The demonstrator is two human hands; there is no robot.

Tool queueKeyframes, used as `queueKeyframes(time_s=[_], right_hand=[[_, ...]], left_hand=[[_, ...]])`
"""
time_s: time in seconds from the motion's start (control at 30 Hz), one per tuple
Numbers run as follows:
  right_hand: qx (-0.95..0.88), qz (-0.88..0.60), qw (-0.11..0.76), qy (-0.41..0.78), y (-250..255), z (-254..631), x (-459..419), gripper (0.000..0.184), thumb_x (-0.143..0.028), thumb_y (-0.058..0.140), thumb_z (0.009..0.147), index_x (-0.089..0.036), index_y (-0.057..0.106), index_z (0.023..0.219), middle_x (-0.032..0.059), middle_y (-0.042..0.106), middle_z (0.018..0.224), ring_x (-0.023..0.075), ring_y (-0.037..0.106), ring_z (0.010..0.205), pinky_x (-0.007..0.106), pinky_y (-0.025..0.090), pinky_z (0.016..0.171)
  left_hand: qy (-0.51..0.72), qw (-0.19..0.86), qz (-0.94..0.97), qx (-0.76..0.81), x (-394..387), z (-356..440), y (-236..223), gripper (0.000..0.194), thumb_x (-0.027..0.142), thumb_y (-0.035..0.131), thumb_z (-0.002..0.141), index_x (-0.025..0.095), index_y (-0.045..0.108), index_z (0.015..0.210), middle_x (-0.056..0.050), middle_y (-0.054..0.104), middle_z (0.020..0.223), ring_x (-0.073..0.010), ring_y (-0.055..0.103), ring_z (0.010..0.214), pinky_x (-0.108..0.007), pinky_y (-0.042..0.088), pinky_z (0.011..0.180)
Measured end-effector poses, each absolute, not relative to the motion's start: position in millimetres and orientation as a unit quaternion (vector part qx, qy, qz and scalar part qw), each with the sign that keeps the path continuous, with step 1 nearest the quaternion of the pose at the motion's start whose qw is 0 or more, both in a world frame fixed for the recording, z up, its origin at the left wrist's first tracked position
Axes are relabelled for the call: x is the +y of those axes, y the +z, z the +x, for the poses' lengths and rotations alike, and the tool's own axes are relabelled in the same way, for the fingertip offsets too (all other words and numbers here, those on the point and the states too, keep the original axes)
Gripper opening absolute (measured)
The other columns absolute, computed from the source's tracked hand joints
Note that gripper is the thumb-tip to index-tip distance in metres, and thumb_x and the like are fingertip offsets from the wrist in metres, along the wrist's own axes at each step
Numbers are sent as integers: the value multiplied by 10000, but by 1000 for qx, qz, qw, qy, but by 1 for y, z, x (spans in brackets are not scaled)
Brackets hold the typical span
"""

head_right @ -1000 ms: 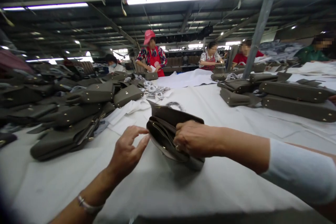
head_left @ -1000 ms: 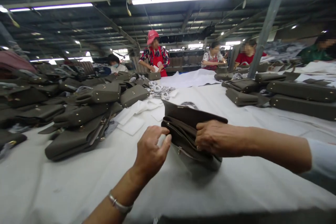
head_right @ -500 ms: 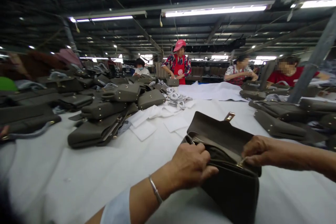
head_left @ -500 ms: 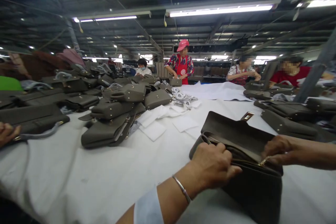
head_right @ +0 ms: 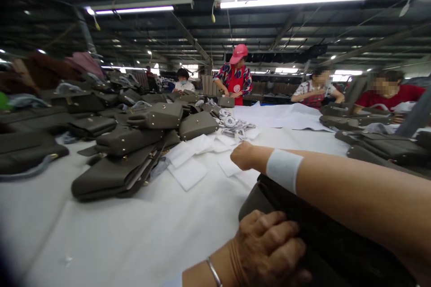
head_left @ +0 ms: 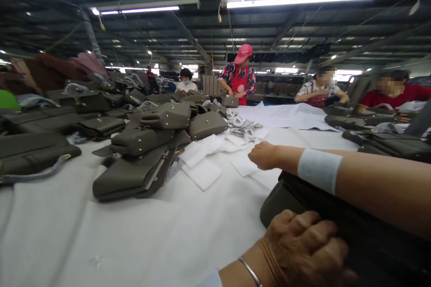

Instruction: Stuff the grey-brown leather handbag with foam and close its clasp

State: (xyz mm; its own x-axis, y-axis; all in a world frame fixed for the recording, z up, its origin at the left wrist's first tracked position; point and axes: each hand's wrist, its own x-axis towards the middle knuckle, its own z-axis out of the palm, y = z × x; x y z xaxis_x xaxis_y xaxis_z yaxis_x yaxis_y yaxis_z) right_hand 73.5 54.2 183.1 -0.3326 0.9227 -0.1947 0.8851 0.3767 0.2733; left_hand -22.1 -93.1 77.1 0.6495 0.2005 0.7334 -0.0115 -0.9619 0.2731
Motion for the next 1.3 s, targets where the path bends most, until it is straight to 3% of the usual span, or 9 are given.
queueKeyframes(time_s=[0.2,0.4,0.53,0.67,0.77,0.9,1.03,1.2,1.3], right_hand=[[823,538,169,66,94,68,93,575,-90,624,708,-16,485,1261,285,598,1148,354,605,1061,456,463,878],[816,571,79,30,98,61,114,256,-63,509,763,-66,605,1000,246,662,997,358,644,958,454,478,807],[768,635,-80,-9,145,63,119,229,-113,432,841,-72,571,1018,265,649,1011,363,620,984,483,457,821],[709,638,-275,-121,187,66,91,312,-193,299,911,-77,488,1130,239,617,1119,257,635,951,343,517,732],[682,598,-359,-219,193,69,51,335,-212,299,873,-111,464,1146,158,645,1063,198,660,856,280,542,637],[618,522,-449,-380,174,82,5,376,-286,547,661,-137,506,1004,77,652,871,205,645,751,289,526,592],[665,526,-422,-322,167,109,-22,268,-208,605,521,-147,516,766,-13,570,654,131,542,591,221,404,519],[688,500,-308,-425,189,146,-47,456,-400,660,635,-119,587,986,78,676,864,219,641,754,279,477,610],[735,518,-292,-326,179,148,-61,426,-351,552,769,-105,607,1111,139,678,1048,266,646,943,366,506,834]], left_hand=[[521,190,820,141,-68,-26,55,334,254,541,884,201,610,1207,-156,642,1180,-281,513,1214,-417,338,1048],[617,337,615,357,-24,-17,40,261,391,422,933,239,593,808,-96,614,818,-221,554,816,-382,421,788],[651,562,335,385,16,-22,37,412,566,603,800,196,498,655,-23,515,608,-163,504,615,-297,408,621],[632,654,220,354,32,-47,53,570,709,530,762,176,542,965,-88,614,964,-190,611,816,-307,487,675],[582,761,225,174,25,-65,76,710,785,437,755,202,539,1147,-136,584,1211,-264,612,1035,-399,534,779],[544,818,177,61,12,-63,92,444,462,632,819,143,605,1127,-142,652,1161,-251,618,1083,-367,525,904],[570,797,163,117,0,-37,84,389,306,698,789,76,623,1094,-171,681,1098,-254,658,1015,-358,539,911],[554,799,214,96,-29,-15,84,455,285,702,795,105,580,1194,-164,660,1157,-279,638,1067,-397,539,923],[534,815,207,89,-44,-8,86,407,273,677,810,106,596,1172,-158,663,1149,-284,628,1085,-394,536,928]])
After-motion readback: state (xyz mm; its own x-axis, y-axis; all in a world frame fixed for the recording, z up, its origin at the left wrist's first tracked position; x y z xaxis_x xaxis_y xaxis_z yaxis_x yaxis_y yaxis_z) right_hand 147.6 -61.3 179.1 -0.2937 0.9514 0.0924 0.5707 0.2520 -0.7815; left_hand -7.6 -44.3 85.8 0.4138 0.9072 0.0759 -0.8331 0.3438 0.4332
